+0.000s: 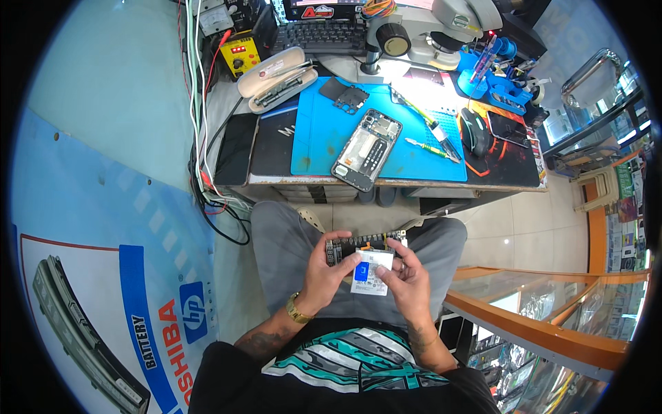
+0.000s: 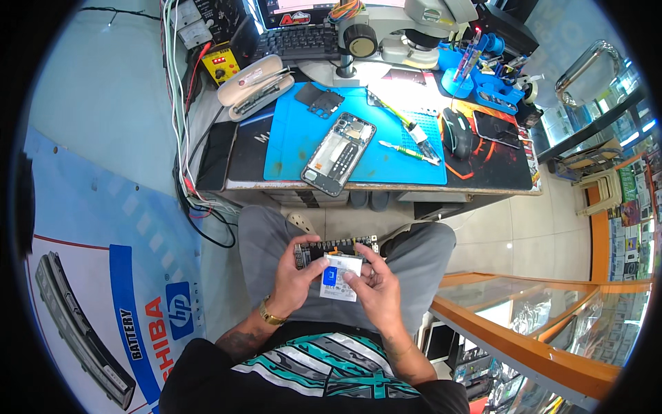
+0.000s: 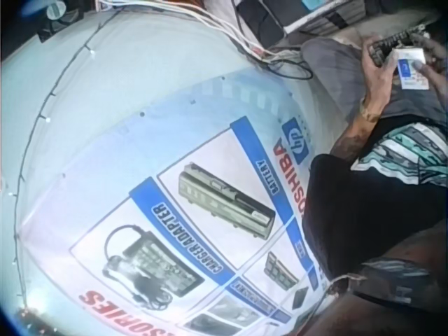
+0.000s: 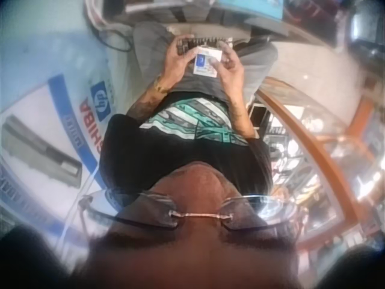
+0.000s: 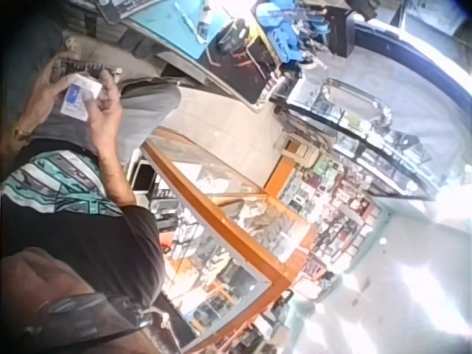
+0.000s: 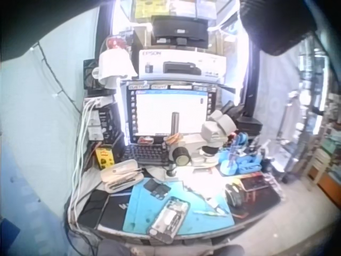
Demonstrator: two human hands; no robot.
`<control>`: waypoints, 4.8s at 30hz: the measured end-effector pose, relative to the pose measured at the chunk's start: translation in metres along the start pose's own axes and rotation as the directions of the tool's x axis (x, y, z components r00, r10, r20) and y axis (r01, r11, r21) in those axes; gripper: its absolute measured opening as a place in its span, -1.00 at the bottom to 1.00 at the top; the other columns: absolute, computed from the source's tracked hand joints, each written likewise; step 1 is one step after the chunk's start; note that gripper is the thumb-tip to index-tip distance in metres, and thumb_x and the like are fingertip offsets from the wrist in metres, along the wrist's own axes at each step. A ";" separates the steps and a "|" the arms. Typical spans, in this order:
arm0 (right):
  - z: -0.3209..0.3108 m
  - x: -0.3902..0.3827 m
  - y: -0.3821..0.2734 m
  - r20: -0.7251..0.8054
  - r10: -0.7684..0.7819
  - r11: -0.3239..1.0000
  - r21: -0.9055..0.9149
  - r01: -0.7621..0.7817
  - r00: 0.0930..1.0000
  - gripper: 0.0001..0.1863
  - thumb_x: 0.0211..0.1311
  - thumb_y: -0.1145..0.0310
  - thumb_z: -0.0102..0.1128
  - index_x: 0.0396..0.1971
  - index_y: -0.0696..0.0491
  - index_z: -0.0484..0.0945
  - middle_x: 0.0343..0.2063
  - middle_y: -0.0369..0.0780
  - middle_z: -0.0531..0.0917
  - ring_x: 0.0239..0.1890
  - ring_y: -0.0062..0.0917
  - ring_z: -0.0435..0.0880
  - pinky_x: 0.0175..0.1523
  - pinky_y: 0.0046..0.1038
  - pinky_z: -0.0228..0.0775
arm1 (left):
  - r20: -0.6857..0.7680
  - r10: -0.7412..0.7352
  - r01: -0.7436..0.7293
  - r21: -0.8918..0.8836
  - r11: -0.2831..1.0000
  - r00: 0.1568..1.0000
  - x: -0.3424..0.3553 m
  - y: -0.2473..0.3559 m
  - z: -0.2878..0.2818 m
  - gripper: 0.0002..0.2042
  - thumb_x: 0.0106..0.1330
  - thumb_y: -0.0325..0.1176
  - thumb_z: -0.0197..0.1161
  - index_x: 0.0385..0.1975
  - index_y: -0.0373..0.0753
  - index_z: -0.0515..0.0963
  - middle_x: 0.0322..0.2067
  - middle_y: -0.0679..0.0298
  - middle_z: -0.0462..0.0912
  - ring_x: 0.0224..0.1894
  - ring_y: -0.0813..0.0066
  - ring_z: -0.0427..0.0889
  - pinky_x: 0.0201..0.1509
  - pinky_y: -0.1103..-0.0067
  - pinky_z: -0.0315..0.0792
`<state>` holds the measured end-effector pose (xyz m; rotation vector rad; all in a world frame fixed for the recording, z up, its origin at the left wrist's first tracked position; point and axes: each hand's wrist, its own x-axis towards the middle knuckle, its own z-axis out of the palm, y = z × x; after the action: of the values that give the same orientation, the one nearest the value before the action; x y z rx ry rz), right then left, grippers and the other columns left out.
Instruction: The person handles a circuit board and a battery, placing the battery onto the board while holding both over their lap, then moves them to a workbench to align components.
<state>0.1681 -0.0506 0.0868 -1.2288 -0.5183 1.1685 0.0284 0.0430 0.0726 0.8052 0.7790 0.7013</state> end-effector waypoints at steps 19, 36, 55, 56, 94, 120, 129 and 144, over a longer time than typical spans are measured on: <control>0.011 0.000 -0.015 -0.059 -0.106 0.751 -0.659 0.041 0.993 -0.44 0.08 0.52 0.32 0.13 0.16 0.40 -0.76 -0.34 0.46 -0.72 -0.74 0.43 -0.64 -0.58 0.29 | -0.091 -0.012 0.011 -0.005 1.000 0.996 -0.002 -0.016 -0.005 -0.60 0.18 -0.61 0.28 0.03 -0.32 0.39 -0.24 0.28 0.59 -0.25 0.61 0.59 -0.16 0.66 0.53; -0.015 0.013 -0.022 -0.083 -0.108 0.962 -0.259 0.084 0.991 -0.45 0.17 0.57 0.18 0.19 0.15 0.31 -0.20 -0.26 0.51 -0.25 -0.66 0.52 -0.29 -0.62 0.46 | -0.018 -0.006 0.007 0.035 0.999 1.000 -0.005 -0.011 -0.004 -0.56 0.16 -0.62 0.25 0.07 -0.32 0.35 -0.24 0.28 0.59 -0.24 0.61 0.59 -0.10 0.63 0.50; -0.021 0.012 -0.003 -0.007 0.176 0.984 -0.022 -0.176 0.984 -0.50 0.20 0.62 0.09 0.17 0.16 0.31 -0.28 -0.24 0.60 -0.35 -0.65 0.61 -0.42 -0.64 0.55 | -0.004 -0.116 0.116 0.105 0.988 0.993 -0.002 -0.009 -0.005 -0.59 0.16 -0.60 0.28 0.03 -0.35 0.38 -0.25 0.28 0.59 -0.25 0.64 0.57 -0.15 0.67 0.49; -0.021 0.012 -0.003 -0.009 0.178 0.984 -0.019 -0.178 0.984 -0.51 0.20 0.62 0.09 0.17 0.16 0.31 -0.28 -0.24 0.60 -0.35 -0.65 0.61 -0.42 -0.64 0.55 | -0.007 -0.118 0.118 0.109 0.987 0.993 -0.002 -0.009 -0.005 -0.59 0.16 -0.60 0.28 0.03 -0.35 0.38 -0.25 0.28 0.59 -0.25 0.65 0.57 -0.14 0.67 0.49; -0.041 0.008 0.028 0.107 0.175 0.871 0.446 -0.205 0.979 -0.82 0.19 0.59 0.15 -0.19 0.25 0.52 -0.25 -0.14 0.66 -0.30 -0.54 0.66 -0.15 -0.50 0.53 | 0.082 -0.158 0.171 -0.200 0.965 0.984 0.013 -0.004 -0.024 -0.59 0.23 -0.60 0.21 0.09 -0.35 0.32 -0.20 0.20 0.60 -0.17 0.53 0.61 -0.08 0.64 0.50; -0.041 0.017 0.019 0.331 0.378 0.926 -0.145 -0.349 0.864 -0.75 0.10 0.60 0.24 -0.18 0.20 0.52 -0.44 -0.31 0.61 -0.47 -0.69 0.57 -0.39 -0.61 0.53 | 0.140 -0.099 0.060 0.262 0.963 0.985 0.008 0.009 -0.034 -0.50 0.21 -0.54 0.27 0.18 -0.40 0.34 -0.27 0.15 0.67 -0.30 0.65 0.60 -0.24 0.70 0.50; -0.014 0.010 0.038 -0.063 0.217 0.957 0.208 -0.200 0.974 -0.85 0.13 0.65 0.16 -0.28 0.19 0.49 -0.38 -0.19 0.65 -0.40 -0.51 0.68 -0.31 -0.42 0.67 | -0.118 -0.066 0.056 -0.086 0.995 0.991 0.003 0.013 -0.055 -0.72 0.35 -0.42 0.13 0.01 -0.37 0.49 -0.28 0.31 0.60 -0.23 0.69 0.53 -0.12 0.70 0.41; 0.002 0.007 0.029 -0.175 0.209 0.952 0.260 -0.160 0.962 -0.87 0.16 0.65 0.15 -0.30 0.20 0.45 -0.42 -0.21 0.61 -0.41 -0.53 0.66 -0.29 -0.42 0.67 | 0.097 -0.034 0.020 0.140 0.990 0.995 -0.010 0.018 -0.064 -0.82 0.34 -0.42 0.17 -0.13 -0.35 0.54 -0.23 0.30 0.63 -0.25 0.69 0.55 -0.18 0.70 0.43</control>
<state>0.1577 -0.0466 0.0594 -1.1827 -0.1041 1.2100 -0.0338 0.0668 0.0612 0.9470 0.7533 0.5825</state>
